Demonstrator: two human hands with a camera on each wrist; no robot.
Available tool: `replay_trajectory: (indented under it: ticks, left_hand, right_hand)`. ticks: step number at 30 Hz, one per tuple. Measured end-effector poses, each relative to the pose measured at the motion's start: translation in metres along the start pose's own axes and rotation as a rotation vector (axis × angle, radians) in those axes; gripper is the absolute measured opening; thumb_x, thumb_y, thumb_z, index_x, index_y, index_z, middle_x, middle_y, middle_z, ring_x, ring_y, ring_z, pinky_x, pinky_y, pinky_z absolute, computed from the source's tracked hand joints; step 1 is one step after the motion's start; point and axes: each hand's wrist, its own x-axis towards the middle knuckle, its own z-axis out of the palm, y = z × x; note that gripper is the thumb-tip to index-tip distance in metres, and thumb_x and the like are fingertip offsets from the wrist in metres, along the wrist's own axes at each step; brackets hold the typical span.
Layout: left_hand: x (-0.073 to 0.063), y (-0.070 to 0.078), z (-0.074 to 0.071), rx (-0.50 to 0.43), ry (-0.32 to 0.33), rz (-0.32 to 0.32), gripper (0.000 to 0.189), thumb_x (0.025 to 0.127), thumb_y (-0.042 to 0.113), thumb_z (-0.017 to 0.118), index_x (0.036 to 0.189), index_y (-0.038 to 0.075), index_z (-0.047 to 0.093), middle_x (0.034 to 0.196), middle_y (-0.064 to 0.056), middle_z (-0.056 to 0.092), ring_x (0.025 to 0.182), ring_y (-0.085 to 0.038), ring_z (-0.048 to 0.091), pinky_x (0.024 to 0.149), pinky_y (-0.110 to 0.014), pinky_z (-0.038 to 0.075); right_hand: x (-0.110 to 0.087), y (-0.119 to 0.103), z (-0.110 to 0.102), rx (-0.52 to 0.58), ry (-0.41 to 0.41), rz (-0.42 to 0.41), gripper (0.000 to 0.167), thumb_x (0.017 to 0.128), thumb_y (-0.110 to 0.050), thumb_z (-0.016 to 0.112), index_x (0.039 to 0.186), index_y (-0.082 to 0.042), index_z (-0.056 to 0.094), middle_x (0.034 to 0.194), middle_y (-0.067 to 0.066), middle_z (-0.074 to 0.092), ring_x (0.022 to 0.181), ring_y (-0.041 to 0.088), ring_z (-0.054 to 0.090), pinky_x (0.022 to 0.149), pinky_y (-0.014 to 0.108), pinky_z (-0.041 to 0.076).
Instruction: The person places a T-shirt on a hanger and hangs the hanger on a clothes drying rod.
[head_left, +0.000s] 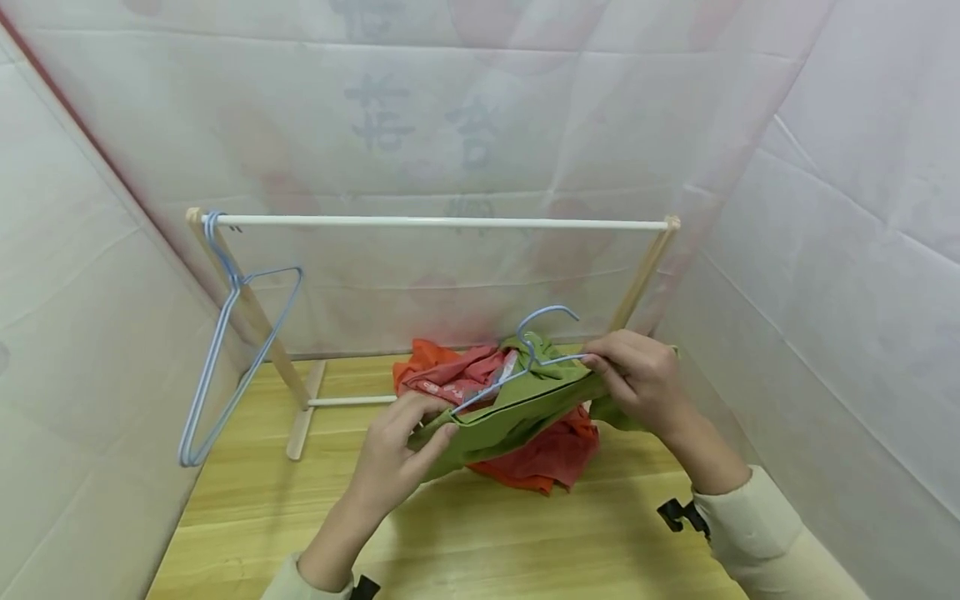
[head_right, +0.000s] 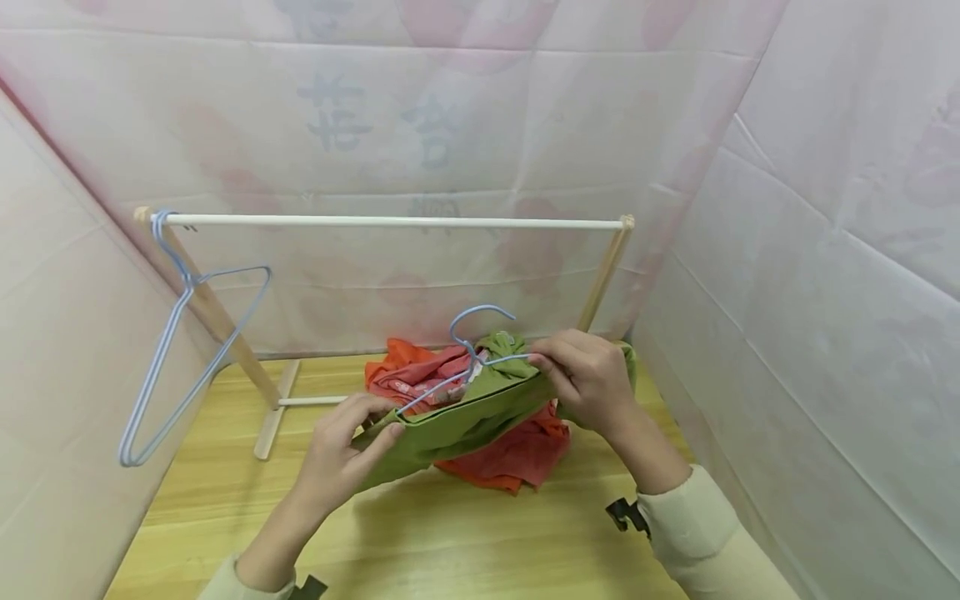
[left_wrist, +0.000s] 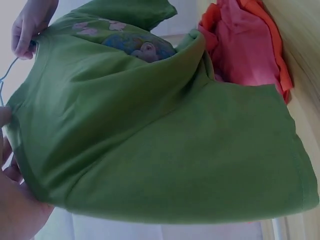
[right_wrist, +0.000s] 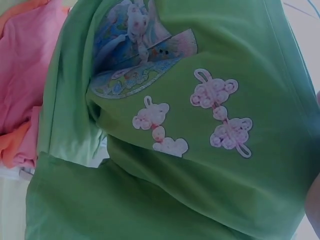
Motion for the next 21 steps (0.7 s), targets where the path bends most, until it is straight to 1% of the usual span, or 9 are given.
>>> replay_trajectory:
  ticks: [3,6,9,11,13,17,21]
  left_hand:
    - [0.0026,0.0018,0.003,-0.018,0.003,0.045,0.022,0.087,0.013,0.077,0.108,0.012,0.071,0.099,0.002,0.066,0.081,-0.009,0.057,0.069,-0.018,0.046]
    - [0.0045,0.0026,0.0049,-0.02,0.002,0.089,0.016,0.089,0.012,0.075,0.104,0.011,0.07,0.099,0.0,0.066,0.082,-0.011,0.058,0.069,-0.022,0.047]
    - [0.0048,0.0034,0.0058,-0.012,-0.007,0.099,0.008,0.093,0.009,0.07,0.1,0.009,0.066,0.096,0.001,0.063,0.084,-0.01,0.057,0.072,-0.022,0.047]
    - [0.0043,0.0041,0.0064,0.005,-0.01,0.105,0.005,0.096,0.01,0.066,0.099,0.007,0.063,0.095,0.001,0.061,0.086,-0.011,0.057,0.075,-0.023,0.047]
    - [0.0032,0.005,0.0069,0.022,-0.009,0.11,0.008,0.099,0.013,0.061,0.097,0.006,0.061,0.096,-0.001,0.059,0.087,-0.012,0.057,0.077,-0.023,0.047]
    - [0.0016,0.0062,0.0069,0.057,-0.005,0.125,0.018,0.104,0.02,0.052,0.097,0.004,0.058,0.096,-0.002,0.056,0.086,-0.012,0.053,0.074,-0.022,0.045]
    - [0.0008,0.0068,0.005,0.095,0.001,0.116,0.027,0.107,0.026,0.045,0.097,0.005,0.057,0.095,-0.001,0.054,0.084,-0.01,0.052,0.071,-0.022,0.044]
  right_hand:
    - [-0.0007,-0.0006,0.0008,0.014,-0.022,-0.021,0.033,0.102,-0.034,0.056,0.087,-0.01,0.074,0.079,-0.001,0.069,0.066,0.011,0.061,0.059,0.029,0.048]
    - [-0.0003,-0.0014,0.0014,0.03,-0.041,-0.041,0.032,0.102,-0.034,0.056,0.088,-0.011,0.074,0.079,-0.002,0.069,0.065,0.009,0.059,0.06,0.029,0.048]
    - [0.0003,-0.0019,0.001,0.05,-0.054,-0.05,0.03,0.102,-0.033,0.056,0.091,-0.012,0.075,0.081,-0.003,0.07,0.067,0.009,0.061,0.061,0.029,0.047]
    - [0.0003,-0.0019,0.0003,0.071,-0.067,-0.053,0.029,0.102,-0.033,0.056,0.094,-0.012,0.076,0.083,-0.003,0.072,0.069,0.009,0.063,0.063,0.029,0.048]
    - [-0.0001,-0.0013,-0.0005,0.085,-0.087,-0.053,0.029,0.101,-0.034,0.057,0.098,-0.013,0.076,0.087,-0.003,0.073,0.073,0.01,0.066,0.066,0.029,0.05]
    - [-0.0027,0.0015,-0.0017,0.098,-0.118,-0.06,0.031,0.1,-0.038,0.06,0.102,-0.012,0.076,0.094,-0.001,0.075,0.079,0.014,0.07,0.07,0.031,0.053]
    - [-0.0072,0.0052,-0.0041,0.059,-0.14,-0.047,0.038,0.1,-0.041,0.058,0.109,-0.008,0.075,0.099,0.003,0.076,0.08,0.018,0.072,0.068,0.033,0.054]
